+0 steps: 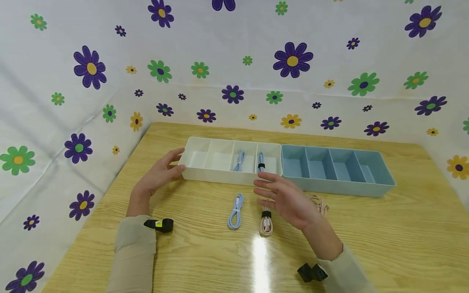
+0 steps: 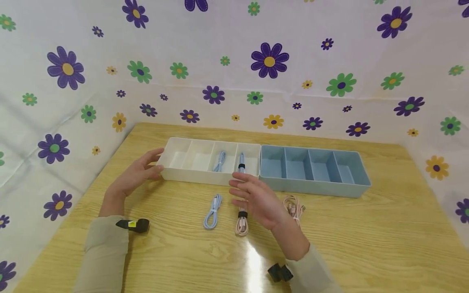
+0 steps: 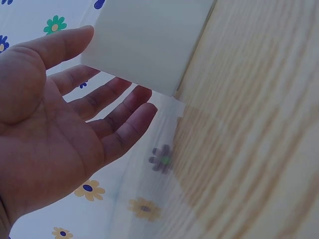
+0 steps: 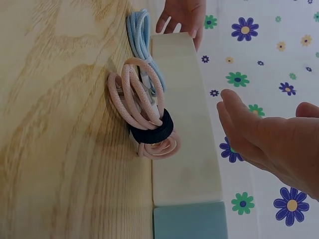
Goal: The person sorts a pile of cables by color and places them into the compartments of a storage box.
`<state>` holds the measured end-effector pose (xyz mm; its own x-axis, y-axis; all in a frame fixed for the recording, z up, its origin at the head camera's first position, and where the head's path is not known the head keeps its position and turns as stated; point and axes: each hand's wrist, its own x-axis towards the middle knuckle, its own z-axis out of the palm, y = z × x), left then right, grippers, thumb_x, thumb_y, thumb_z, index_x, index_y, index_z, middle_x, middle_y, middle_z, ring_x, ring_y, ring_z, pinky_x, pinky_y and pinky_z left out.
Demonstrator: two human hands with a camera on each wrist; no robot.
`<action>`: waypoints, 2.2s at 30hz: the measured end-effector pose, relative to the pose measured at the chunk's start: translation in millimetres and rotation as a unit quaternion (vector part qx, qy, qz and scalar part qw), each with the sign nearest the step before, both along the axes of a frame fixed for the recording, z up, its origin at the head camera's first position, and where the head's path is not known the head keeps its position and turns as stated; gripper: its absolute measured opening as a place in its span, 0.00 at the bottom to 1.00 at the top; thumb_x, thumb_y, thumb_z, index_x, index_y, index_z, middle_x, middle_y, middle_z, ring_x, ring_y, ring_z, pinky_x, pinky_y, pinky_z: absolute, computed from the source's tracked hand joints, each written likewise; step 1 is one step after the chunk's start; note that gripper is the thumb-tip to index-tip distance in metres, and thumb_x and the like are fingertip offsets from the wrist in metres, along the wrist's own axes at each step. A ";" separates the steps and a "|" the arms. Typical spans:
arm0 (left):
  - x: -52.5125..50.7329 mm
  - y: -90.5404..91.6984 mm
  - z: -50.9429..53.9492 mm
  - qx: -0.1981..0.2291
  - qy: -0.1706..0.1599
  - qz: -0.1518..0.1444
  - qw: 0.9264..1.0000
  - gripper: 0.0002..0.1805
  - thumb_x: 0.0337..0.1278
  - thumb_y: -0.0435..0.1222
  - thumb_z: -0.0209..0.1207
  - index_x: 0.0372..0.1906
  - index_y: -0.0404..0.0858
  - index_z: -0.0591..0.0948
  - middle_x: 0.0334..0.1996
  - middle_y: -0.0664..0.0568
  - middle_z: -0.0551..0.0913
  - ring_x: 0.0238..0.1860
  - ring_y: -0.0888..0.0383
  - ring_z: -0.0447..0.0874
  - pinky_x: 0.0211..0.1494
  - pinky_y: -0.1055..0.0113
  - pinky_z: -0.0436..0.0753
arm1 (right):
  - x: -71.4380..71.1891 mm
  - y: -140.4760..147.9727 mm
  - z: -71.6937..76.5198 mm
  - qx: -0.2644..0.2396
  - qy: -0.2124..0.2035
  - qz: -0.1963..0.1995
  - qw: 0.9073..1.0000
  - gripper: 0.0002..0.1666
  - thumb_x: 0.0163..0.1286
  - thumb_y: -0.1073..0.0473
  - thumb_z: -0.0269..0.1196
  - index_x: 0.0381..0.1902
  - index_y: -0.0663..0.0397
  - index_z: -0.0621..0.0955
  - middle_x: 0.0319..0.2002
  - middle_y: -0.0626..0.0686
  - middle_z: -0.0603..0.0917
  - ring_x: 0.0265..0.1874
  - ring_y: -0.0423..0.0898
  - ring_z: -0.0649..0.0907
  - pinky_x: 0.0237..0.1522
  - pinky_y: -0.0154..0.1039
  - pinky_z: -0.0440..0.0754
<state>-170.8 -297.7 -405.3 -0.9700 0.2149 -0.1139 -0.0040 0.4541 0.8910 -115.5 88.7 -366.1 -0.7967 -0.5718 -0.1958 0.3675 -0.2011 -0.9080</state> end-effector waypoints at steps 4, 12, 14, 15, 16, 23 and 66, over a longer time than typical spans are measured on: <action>-0.3 1.5 0.0 0.002 -0.001 -0.001 1.000 0.38 0.74 0.43 0.53 0.80 0.47 0.50 0.73 0.35 0.57 0.69 0.34 0.64 0.64 0.40 0.71 | -0.3 0.8 -1.3 0.002 0.005 0.002 1.000 0.32 0.79 0.62 0.42 0.76 0.66 0.53 0.75 0.66 0.56 0.74 0.65 0.57 0.70 0.53 0.64; -1.1 0.8 -1.1 0.000 0.005 -0.005 1.000 0.38 0.74 0.43 0.53 0.80 0.46 0.50 0.73 0.34 0.58 0.68 0.34 0.65 0.64 0.40 0.71 | -0.3 0.1 -5.4 0.002 0.014 0.007 1.000 0.32 0.80 0.61 0.43 0.76 0.66 0.52 0.75 0.66 0.56 0.74 0.66 0.56 0.71 0.54 0.63; -0.9 0.6 -1.3 -0.001 0.006 -0.003 1.000 0.37 0.74 0.43 0.53 0.80 0.46 0.50 0.72 0.34 0.58 0.68 0.34 0.65 0.64 0.40 0.71 | -0.1 0.0 -5.3 0.001 0.015 0.008 1.000 0.32 0.80 0.61 0.43 0.76 0.66 0.52 0.76 0.66 0.56 0.74 0.66 0.56 0.71 0.54 0.63; -0.8 0.6 -1.3 -0.001 0.006 -0.003 1.000 0.37 0.74 0.43 0.53 0.80 0.46 0.50 0.73 0.34 0.58 0.68 0.34 0.65 0.64 0.40 0.71 | 0.0 -0.1 -5.2 0.001 0.015 0.009 1.000 0.32 0.80 0.61 0.43 0.77 0.66 0.52 0.76 0.66 0.56 0.74 0.66 0.56 0.71 0.54 0.63; -0.6 0.3 -1.4 -0.001 0.006 -0.003 1.000 0.37 0.74 0.43 0.53 0.80 0.46 0.50 0.72 0.34 0.58 0.68 0.34 0.65 0.64 0.40 0.71 | -0.1 -0.3 -5.7 -0.001 0.014 0.009 1.000 0.32 0.80 0.62 0.42 0.77 0.66 0.52 0.76 0.66 0.55 0.74 0.66 0.56 0.71 0.55 0.63; -0.8 0.7 -2.1 -0.003 0.004 -0.003 1.000 0.37 0.75 0.43 0.53 0.80 0.47 0.50 0.72 0.34 0.59 0.67 0.35 0.67 0.63 0.41 0.72 | 2.8 -5.7 -5.8 0.037 0.048 -0.004 0.998 0.32 0.79 0.62 0.45 0.76 0.65 0.55 0.75 0.66 0.57 0.74 0.66 0.57 0.71 0.57 0.62; -3.3 -2.2 -3.7 0.002 0.004 -0.001 1.000 0.37 0.74 0.43 0.54 0.80 0.45 0.52 0.71 0.35 0.61 0.65 0.36 0.69 0.62 0.44 0.73 | 4.3 -69.1 -22.4 0.460 0.324 0.088 0.822 0.31 0.65 0.63 0.66 0.65 0.61 0.73 0.57 0.65 0.75 0.46 0.50 0.77 0.43 0.44 0.77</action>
<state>-174.1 -299.8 -409.0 -0.9704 0.2176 -0.1051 0.0042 0.4500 0.8930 -111.1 19.6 -388.4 -0.8251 -0.5362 -0.1780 -0.3027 0.6855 -0.6622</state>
